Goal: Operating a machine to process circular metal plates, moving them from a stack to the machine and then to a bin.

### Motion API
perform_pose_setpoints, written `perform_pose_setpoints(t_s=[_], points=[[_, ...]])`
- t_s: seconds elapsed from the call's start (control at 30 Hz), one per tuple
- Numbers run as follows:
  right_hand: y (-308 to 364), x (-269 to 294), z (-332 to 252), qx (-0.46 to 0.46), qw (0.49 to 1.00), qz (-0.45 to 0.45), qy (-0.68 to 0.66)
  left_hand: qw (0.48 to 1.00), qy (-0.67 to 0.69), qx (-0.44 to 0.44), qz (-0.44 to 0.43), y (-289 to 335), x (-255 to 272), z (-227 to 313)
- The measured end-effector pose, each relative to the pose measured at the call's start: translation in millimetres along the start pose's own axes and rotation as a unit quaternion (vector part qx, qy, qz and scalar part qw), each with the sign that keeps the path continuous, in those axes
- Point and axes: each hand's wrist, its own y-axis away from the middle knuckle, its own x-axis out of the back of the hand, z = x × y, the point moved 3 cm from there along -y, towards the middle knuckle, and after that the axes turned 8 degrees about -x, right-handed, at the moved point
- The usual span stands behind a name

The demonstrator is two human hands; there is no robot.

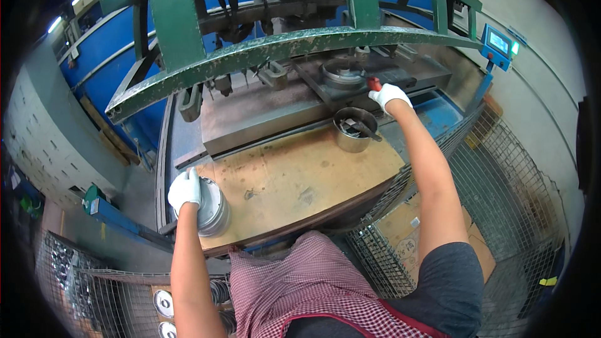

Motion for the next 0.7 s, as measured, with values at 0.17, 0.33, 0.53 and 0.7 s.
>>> perform_pose_setpoints(t_s=[0.17,0.33,0.53,0.7], points=[[-14,-35,-8,0.05,0.996,-0.009,-0.076,0.999,-0.021,0.022,-0.013,-1,-4,2],[-24,-41,-49,0.019,0.99,-0.031,-0.134,0.999,-0.024,0.018,-0.018,0,4,8],[-26,-51,-89,0.046,0.996,-0.043,-0.061,0.999,-0.024,0.024,-0.011,4,5,4],[-47,-57,-75,0.046,0.998,-0.005,-0.05,0.999,-0.032,0.023,-0.015,3,3,5]])
